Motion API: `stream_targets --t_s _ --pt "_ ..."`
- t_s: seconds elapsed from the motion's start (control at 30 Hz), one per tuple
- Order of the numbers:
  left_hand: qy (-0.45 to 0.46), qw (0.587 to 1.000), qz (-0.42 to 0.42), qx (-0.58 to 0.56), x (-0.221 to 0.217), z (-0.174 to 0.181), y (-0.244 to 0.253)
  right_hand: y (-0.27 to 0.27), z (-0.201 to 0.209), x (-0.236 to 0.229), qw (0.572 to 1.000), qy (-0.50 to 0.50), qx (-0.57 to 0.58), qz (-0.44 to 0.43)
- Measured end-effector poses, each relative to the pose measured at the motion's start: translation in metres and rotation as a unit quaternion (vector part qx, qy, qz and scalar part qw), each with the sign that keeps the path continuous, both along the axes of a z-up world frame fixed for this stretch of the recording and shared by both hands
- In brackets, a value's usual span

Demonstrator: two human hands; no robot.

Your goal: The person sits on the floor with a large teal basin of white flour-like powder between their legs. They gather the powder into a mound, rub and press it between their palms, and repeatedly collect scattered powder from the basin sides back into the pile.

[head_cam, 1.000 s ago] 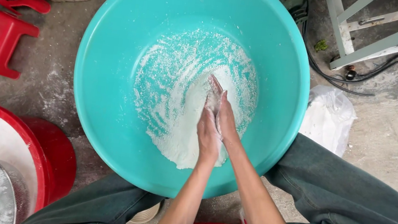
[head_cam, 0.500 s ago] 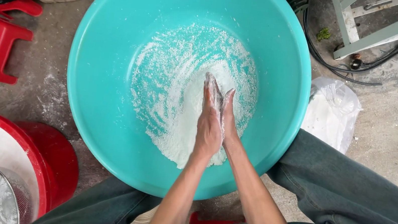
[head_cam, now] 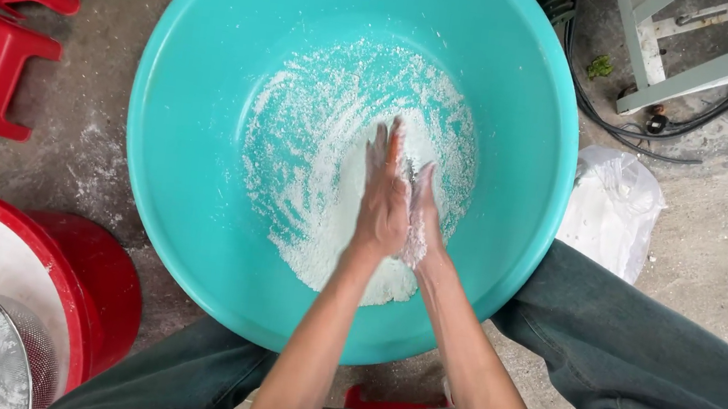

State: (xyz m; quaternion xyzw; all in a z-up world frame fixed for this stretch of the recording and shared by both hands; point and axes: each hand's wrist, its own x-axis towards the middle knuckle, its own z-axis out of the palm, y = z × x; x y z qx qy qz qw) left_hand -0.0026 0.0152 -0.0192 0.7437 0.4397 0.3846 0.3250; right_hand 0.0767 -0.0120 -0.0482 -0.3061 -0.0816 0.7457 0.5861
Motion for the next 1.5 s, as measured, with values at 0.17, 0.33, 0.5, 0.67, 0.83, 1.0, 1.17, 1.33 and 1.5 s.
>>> stream_targets --t_s 0.17,0.33,0.5,0.67,0.83,1.0,1.17,1.33,1.5 --pt "0.083 0.990 -0.100 0.047 -0.024 0.007 0.010 0.011 0.039 -0.001 0.992 0.116 -0.029 -0.046" --pt "0.061 0.984 -0.168 0.024 -0.014 0.017 -0.009 -0.008 -0.011 -0.005 0.987 0.147 -0.003 -0.071" --pt "0.193 0.963 -0.183 0.044 -0.036 0.025 0.026 0.001 0.001 0.001 0.984 0.177 -0.005 -0.010" --pt "0.077 0.979 -0.187 0.024 -0.015 0.018 -0.015 -0.005 -0.015 -0.001 0.991 0.096 0.003 -0.089" --pt "0.046 0.984 -0.169 0.036 -0.018 0.036 0.011 -0.010 -0.024 -0.017 0.996 0.060 0.065 -0.013" --pt "0.139 0.970 -0.200 0.014 -0.028 0.011 0.012 0.003 0.012 0.010 0.976 0.203 0.008 -0.071" --pt "0.008 0.989 -0.149 0.001 -0.009 0.027 -0.010 -0.005 -0.008 -0.012 0.993 0.024 0.066 -0.091" --pt "0.077 0.989 -0.124 -0.033 -0.023 0.023 0.012 -0.007 -0.017 -0.015 0.984 0.175 0.017 -0.032" --pt "0.093 0.983 -0.152 0.036 -0.007 0.013 -0.023 -0.010 -0.041 -0.012 0.984 0.069 0.092 -0.137"
